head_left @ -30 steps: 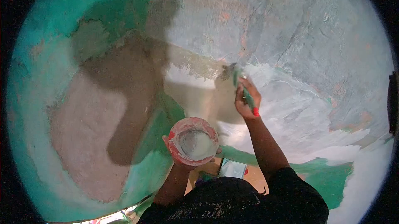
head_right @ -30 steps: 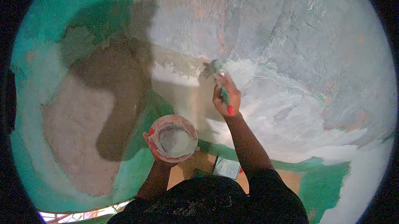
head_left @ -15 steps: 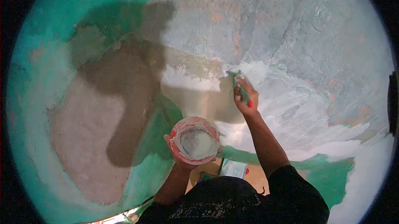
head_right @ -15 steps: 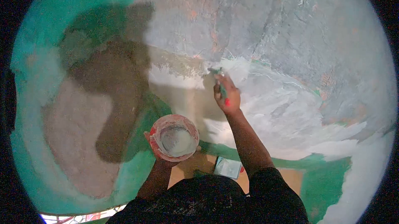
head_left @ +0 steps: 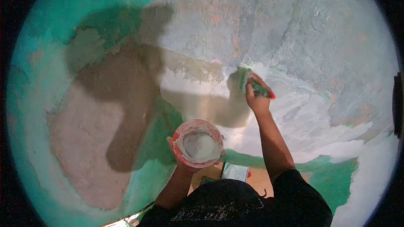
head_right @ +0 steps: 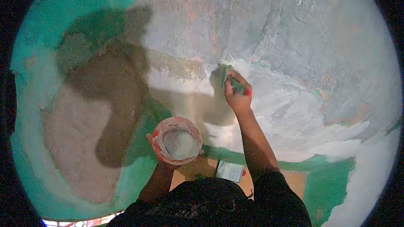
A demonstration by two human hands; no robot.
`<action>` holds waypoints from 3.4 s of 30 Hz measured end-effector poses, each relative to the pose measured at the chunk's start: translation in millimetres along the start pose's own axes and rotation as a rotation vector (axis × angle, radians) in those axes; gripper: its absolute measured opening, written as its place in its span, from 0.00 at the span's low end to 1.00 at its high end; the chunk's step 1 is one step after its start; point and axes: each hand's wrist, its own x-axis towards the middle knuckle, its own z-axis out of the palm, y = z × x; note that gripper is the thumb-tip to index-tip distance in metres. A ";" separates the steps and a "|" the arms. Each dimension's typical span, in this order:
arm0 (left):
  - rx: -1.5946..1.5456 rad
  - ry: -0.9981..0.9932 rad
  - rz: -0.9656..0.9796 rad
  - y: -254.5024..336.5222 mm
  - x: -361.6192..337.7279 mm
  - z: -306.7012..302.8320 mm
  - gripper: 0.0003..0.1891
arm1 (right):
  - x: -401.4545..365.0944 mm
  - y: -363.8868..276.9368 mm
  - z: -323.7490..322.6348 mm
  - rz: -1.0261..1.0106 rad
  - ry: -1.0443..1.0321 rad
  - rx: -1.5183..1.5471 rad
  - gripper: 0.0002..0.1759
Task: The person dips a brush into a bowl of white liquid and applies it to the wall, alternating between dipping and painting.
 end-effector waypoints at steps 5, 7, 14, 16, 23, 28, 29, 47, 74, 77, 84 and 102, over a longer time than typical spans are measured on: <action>0.055 -0.110 -0.024 7.8 6.0 -3.6 0.58 | 20.7 -2.9 -10.1 -0.031 0.213 0.100 0.10; -0.048 -0.172 0.046 0.2 7.7 -4.0 0.60 | 14.1 3.7 -11.3 -0.084 0.100 -0.095 0.10; -0.039 -0.122 0.034 1.8 8.6 2.1 0.60 | 16.0 -16.7 -17.8 -0.044 0.127 0.089 0.09; -0.022 -0.110 0.038 2.6 7.5 0.3 0.59 | 21.1 -6.8 -12.9 -0.086 0.160 -0.079 0.10; 0.010 -0.080 0.048 4.5 1.9 -1.1 0.58 | 1.1 -14.1 -4.1 -0.165 -0.104 -0.079 0.20; 0.120 -0.025 0.089 7.3 1.4 -6.0 0.57 | 4.6 -39.7 26.9 -0.385 -0.212 -0.258 0.22; 0.099 -0.019 0.107 7.1 0.3 -8.3 0.57 | 2.7 -32.7 36.4 -0.405 -0.216 -0.294 0.22; -0.208 -0.158 0.090 14.6 -30.1 -2.6 0.63 | -33.5 -1.1 59.0 0.139 -0.340 -0.144 0.21; -0.037 -0.052 0.180 15.1 -35.7 -16.4 0.59 | -25.6 -7.6 81.6 -0.273 -0.214 -0.017 0.13; -0.028 -0.048 0.189 16.2 -36.0 -18.6 0.59 | -4.4 -21.2 76.4 -0.330 -0.156 -0.043 0.13; -0.036 -0.047 0.175 12.2 -33.6 -19.9 0.58 | -57.9 28.1 63.8 -0.061 -0.377 -0.060 0.17; -0.025 -0.084 0.108 3.8 -19.8 -18.9 0.55 | -38.3 14.2 -35.4 -0.064 0.081 -0.452 0.22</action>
